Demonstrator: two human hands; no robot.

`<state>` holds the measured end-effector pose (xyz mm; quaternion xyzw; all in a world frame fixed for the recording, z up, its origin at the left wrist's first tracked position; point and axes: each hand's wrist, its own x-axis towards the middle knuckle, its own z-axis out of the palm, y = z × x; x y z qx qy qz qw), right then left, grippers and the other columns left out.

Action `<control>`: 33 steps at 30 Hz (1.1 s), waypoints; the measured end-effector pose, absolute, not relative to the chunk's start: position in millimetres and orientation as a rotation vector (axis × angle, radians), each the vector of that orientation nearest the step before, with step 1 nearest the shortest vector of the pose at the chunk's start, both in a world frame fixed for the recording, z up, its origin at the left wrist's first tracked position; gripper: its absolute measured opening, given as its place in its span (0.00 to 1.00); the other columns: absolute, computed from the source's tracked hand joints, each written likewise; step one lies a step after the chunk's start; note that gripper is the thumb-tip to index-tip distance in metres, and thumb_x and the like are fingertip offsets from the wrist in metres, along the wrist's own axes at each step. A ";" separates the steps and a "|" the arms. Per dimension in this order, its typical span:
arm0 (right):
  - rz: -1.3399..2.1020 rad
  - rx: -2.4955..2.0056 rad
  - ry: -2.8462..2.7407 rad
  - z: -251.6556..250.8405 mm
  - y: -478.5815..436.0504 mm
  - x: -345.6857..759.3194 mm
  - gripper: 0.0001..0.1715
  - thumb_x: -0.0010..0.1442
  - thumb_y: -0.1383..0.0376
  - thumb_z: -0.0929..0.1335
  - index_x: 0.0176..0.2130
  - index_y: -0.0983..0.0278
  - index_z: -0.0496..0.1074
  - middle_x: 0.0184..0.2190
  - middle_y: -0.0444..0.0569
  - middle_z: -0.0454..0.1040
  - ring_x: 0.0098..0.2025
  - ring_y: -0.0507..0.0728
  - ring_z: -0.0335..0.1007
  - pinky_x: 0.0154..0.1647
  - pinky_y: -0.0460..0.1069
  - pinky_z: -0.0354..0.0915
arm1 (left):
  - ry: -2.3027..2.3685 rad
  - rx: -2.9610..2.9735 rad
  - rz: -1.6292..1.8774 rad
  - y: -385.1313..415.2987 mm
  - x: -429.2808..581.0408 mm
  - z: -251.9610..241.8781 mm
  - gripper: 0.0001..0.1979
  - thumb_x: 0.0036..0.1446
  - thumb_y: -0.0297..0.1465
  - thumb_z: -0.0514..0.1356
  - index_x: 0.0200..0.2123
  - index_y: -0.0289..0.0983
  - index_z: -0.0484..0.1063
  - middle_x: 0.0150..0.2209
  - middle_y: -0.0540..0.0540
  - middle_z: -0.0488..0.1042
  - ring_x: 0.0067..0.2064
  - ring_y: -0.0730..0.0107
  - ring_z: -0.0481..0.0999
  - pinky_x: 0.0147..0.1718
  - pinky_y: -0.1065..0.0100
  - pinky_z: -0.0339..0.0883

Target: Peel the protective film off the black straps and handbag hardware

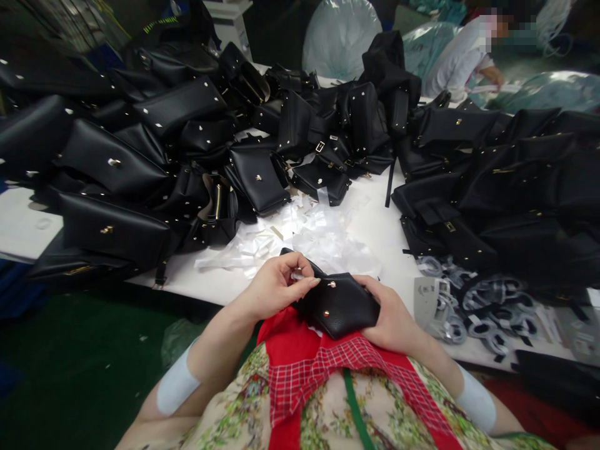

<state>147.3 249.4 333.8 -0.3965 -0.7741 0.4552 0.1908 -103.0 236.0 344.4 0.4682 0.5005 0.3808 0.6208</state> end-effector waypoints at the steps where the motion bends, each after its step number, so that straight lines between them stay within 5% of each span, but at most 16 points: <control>1: 1.275 -1.114 -2.176 333.6 249.4 147.3 0.39 0.43 0.69 0.71 0.55 0.60 0.63 0.48 0.51 0.74 0.48 0.62 0.73 0.49 0.55 0.68 | 1.142 1.055 0.879 236.0 -102.5 344.7 0.12 0.52 0.36 0.65 0.30 0.36 0.65 0.24 0.54 0.67 0.22 0.79 0.63 0.21 0.75 0.57; 13: 1.320 -1.134 -2.160 337.4 247.1 147.0 0.39 0.42 0.70 0.71 0.55 0.60 0.64 0.48 0.51 0.74 0.49 0.62 0.72 0.50 0.55 0.67 | 1.134 0.975 1.141 241.4 -97.6 349.6 0.11 0.45 0.30 0.65 0.32 0.37 0.65 0.24 0.55 0.66 0.24 0.79 0.63 0.23 0.75 0.56; 21: 1.249 -1.128 -2.197 336.3 248.1 145.3 0.39 0.42 0.70 0.71 0.55 0.60 0.64 0.49 0.52 0.73 0.49 0.62 0.72 0.51 0.56 0.67 | 1.100 1.032 0.956 237.9 -97.4 351.4 0.09 0.51 0.33 0.63 0.35 0.34 0.71 0.23 0.53 0.68 0.21 0.80 0.64 0.19 0.76 0.57; 33: 1.286 -1.141 -2.195 338.0 246.9 144.1 0.38 0.43 0.71 0.70 0.54 0.60 0.64 0.49 0.51 0.74 0.48 0.61 0.72 0.50 0.55 0.68 | 1.337 1.657 0.844 231.8 -87.5 358.1 0.04 0.56 0.30 0.61 0.31 0.38 0.75 0.29 0.49 0.75 0.32 0.72 0.71 0.33 0.70 0.64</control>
